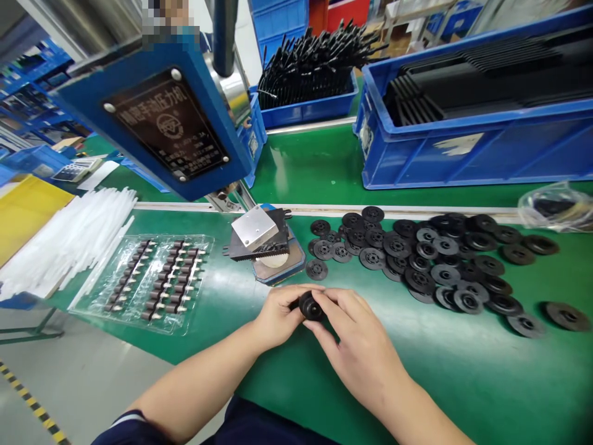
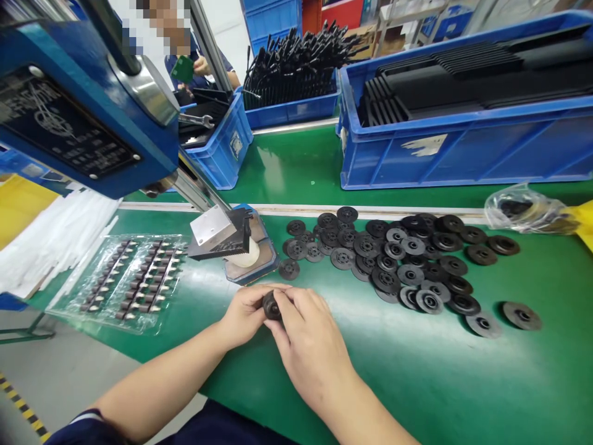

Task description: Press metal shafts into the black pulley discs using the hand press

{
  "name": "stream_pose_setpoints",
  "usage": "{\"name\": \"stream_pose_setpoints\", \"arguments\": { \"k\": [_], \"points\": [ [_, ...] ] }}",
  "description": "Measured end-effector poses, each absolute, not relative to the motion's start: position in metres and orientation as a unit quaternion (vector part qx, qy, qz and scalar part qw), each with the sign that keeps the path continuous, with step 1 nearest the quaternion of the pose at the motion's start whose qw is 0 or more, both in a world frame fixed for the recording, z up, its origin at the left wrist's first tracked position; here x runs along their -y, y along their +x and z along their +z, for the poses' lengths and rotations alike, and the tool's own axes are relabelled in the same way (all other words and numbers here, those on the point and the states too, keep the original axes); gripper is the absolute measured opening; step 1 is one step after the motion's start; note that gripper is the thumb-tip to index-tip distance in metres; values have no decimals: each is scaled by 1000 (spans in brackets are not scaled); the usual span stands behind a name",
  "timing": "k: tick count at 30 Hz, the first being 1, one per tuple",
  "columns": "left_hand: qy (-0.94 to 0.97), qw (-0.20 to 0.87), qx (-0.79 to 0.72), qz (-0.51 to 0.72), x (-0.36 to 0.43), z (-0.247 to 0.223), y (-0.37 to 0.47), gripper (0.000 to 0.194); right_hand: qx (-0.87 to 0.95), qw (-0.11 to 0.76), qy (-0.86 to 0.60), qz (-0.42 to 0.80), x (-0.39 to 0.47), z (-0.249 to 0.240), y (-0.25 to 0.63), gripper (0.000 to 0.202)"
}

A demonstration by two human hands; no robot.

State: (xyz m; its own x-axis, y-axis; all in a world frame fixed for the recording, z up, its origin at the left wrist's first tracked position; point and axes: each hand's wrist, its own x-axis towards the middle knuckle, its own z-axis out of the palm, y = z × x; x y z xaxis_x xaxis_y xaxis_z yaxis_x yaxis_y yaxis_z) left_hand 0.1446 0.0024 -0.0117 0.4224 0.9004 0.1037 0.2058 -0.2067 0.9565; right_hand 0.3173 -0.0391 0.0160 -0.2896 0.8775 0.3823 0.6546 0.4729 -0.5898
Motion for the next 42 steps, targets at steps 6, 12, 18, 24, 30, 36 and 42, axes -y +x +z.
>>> {"name": "stream_pose_setpoints", "arguments": {
  "k": [6,12,18,24,30,36,42],
  "points": [
    [695,486,-392,355,-2,-12,144,35,790,328,-493,160,40,15,317,35],
    [701,474,-404,348,1,-16,143,30,786,321,-505,158,40,14,315,35],
    [701,461,-426,339,3,-15,142,26,785,336,-493,167,39,10,312,38],
    [705,458,-420,342,3,-17,143,20,791,331,-493,147,40,7,311,41],
    [697,464,-421,349,-1,-17,145,16,772,332,-505,196,35,12,316,37],
    [621,548,-398,395,-1,-20,149,21,730,394,-498,252,26,6,325,36],
    [528,599,-423,427,0,-24,153,31,634,424,-555,332,3,-8,337,44]
  ]
}}
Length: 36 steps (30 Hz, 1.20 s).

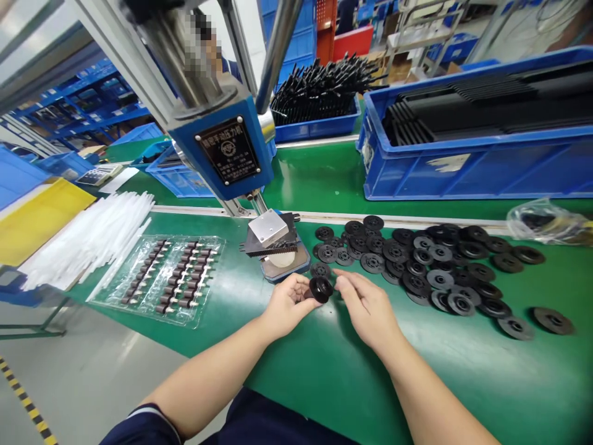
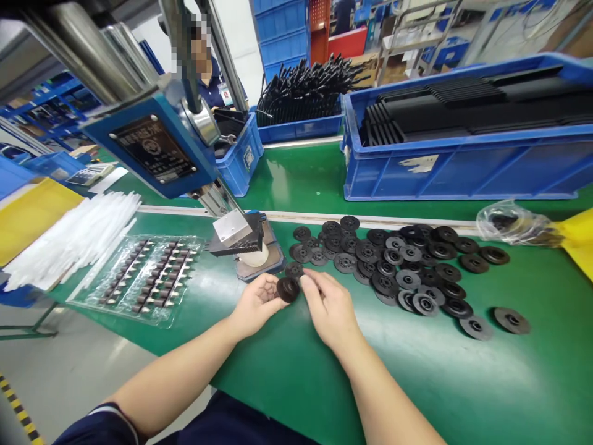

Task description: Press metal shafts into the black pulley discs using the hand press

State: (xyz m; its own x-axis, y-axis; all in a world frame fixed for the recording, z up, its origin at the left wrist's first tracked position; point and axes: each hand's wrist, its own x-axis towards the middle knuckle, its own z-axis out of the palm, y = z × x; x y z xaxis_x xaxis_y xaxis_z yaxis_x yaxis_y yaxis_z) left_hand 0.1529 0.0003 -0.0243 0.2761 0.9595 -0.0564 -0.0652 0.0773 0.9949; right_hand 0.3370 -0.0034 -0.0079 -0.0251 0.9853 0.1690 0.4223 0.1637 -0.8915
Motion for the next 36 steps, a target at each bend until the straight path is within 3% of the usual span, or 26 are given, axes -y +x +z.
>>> {"name": "stream_pose_setpoints", "arguments": {
  "k": [3,8,15,23,36],
  "points": [
    [519,599,-421,441,0,-27,154,32,598,405,-597,350,-11,-17,344,59],
    [506,578,-442,463,5,-21,155,33,591,401,-613,338,-17,-20,346,60],
    [447,602,-441,494,21,59,134,35,611,359,-625,327,-19,-20,350,56],
    [608,374,-442,543,-15,158,90,24,617,338,-629,330,-26,-32,354,57],
    [664,366,-462,459,-81,161,88,30,627,373,-612,305,-26,-45,356,53]
  ]
}}
